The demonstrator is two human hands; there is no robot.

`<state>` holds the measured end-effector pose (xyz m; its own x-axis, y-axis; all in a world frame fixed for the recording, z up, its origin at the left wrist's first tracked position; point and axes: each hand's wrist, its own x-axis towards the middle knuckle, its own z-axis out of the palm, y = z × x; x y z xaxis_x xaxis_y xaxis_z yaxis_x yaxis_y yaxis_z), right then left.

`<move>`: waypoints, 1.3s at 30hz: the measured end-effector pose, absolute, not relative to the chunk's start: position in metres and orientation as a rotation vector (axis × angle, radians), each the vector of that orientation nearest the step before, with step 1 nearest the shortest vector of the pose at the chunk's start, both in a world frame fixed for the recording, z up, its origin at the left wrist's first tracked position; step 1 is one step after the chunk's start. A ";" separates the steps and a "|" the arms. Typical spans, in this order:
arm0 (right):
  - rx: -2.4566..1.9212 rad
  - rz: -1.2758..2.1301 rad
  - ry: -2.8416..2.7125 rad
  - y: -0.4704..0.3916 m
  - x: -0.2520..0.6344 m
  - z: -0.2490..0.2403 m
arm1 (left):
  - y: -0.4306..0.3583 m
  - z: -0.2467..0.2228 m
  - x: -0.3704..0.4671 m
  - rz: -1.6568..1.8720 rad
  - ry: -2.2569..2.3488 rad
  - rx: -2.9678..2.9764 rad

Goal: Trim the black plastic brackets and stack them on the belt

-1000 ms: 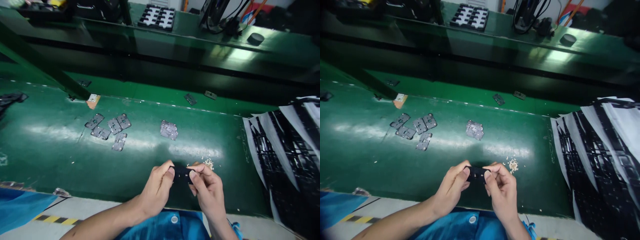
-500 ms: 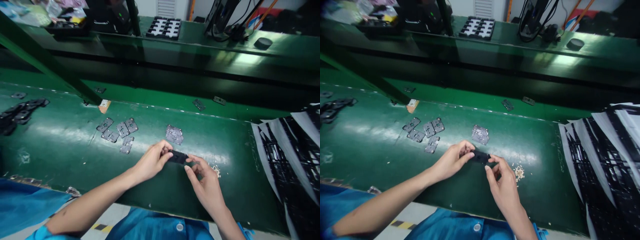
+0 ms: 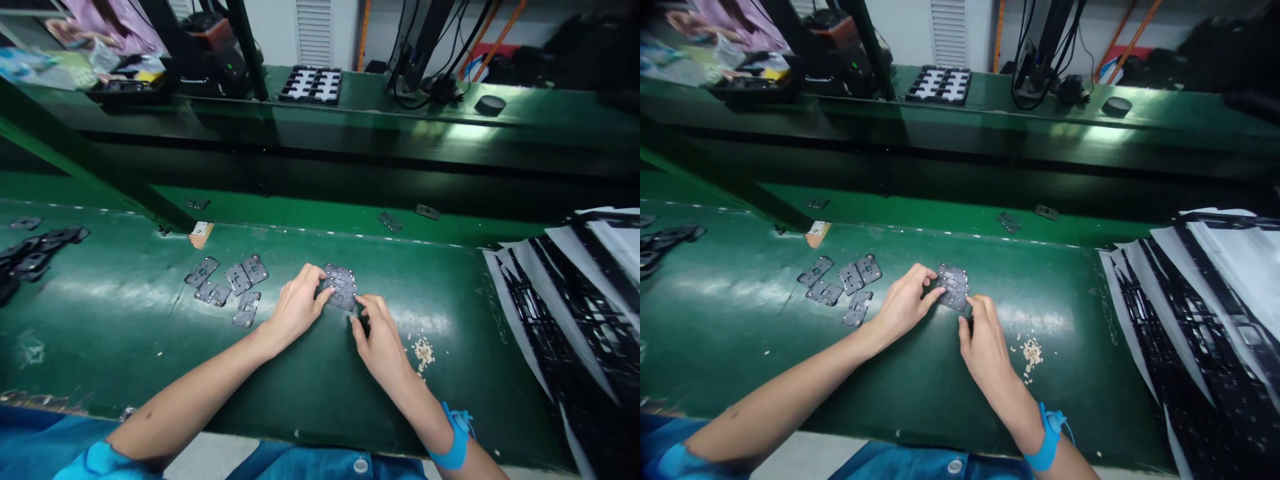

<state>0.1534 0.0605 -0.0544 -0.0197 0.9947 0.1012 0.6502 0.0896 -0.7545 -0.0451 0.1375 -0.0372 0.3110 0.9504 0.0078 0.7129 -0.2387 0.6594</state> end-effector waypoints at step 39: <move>-2.074 0.362 -1.738 0.259 0.283 -0.020 | 0.154 -0.002 -0.075 0.583 1.248 2.128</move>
